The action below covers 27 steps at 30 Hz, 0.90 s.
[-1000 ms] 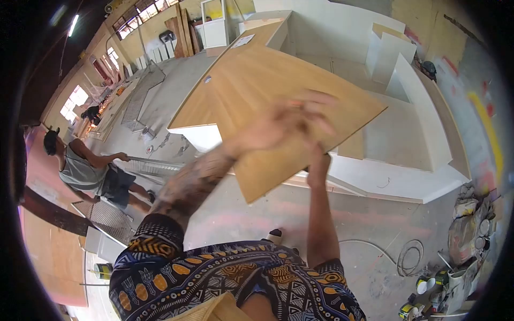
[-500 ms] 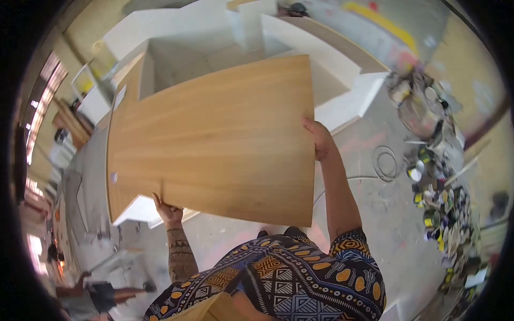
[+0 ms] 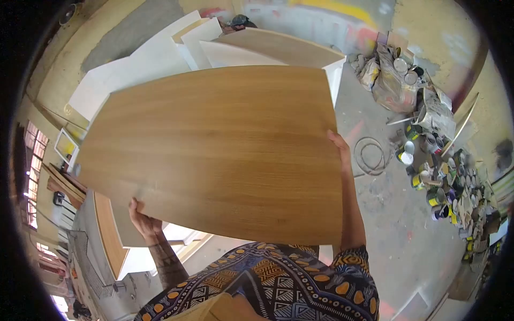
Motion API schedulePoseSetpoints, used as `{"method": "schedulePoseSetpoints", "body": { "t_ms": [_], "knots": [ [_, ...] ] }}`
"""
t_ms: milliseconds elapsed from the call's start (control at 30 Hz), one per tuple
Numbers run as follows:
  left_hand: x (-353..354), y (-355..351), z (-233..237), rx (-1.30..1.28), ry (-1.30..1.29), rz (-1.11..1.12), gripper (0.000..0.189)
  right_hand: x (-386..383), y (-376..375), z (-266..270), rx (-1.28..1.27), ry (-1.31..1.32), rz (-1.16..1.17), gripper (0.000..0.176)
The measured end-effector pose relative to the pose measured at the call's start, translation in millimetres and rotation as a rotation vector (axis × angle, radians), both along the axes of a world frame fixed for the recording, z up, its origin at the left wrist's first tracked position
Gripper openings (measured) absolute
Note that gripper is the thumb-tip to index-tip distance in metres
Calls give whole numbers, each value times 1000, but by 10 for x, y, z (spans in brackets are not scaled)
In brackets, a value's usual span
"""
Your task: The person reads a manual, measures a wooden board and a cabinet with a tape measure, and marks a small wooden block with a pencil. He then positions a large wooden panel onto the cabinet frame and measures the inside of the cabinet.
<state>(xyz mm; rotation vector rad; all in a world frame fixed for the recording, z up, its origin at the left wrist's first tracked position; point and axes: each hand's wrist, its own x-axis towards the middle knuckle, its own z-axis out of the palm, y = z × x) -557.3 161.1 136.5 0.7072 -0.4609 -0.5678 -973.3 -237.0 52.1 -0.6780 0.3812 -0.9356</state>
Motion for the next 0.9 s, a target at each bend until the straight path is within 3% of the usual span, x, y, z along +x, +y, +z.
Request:
{"method": "schedulePoseSetpoints", "body": {
  "t_ms": [33, 133, 233, 300, 333, 400, 433, 500, 633, 700, 800, 900],
  "knots": [
    [-180, -485, 284, 97, 12, 161, 44, -128, -214, 26, -3, -14, 5, 49],
    [-172, -1587, 667, 107, -88, 25, 49, -585, -577, 26, -13, -142, -49, 51],
    [-323, -2745, 1096, 142, -143, -127, 54, -961, -1071, -106, -27, -25, -174, 52],
    [-338, -3464, 1249, 211, -186, -159, 44, -1048, -1210, 97, 66, -142, -251, 51],
    [-176, -3821, 1216, 210, -192, -158, 44, -1134, -1372, 49, 65, -148, -251, 51],
    [247, -4514, 1125, 190, -203, -481, 30, -1277, -1737, -98, 42, -196, -203, 50],
    [157, -4832, 1175, 187, -211, -488, 30, -1285, -1899, -114, 39, -204, -211, 50],
    [-49, -5425, 1181, 329, -137, -271, 12, -1270, -2210, -142, 156, -245, -223, 47],
    [186, -6423, 870, 368, -51, -274, 12, -1048, -2894, -182, 127, -265, -291, 48],
    [474, -6917, 638, 363, -15, -269, 11, -906, -3267, -230, 91, -224, -330, 59],
    [834, -7552, 346, 368, -29, -290, 20, -617, -3658, -195, 107, -318, -209, 50],
    [1151, -8142, 205, 230, 16, -365, 34, -87, -4106, -364, 230, -224, -339, 49]
  ]
}}
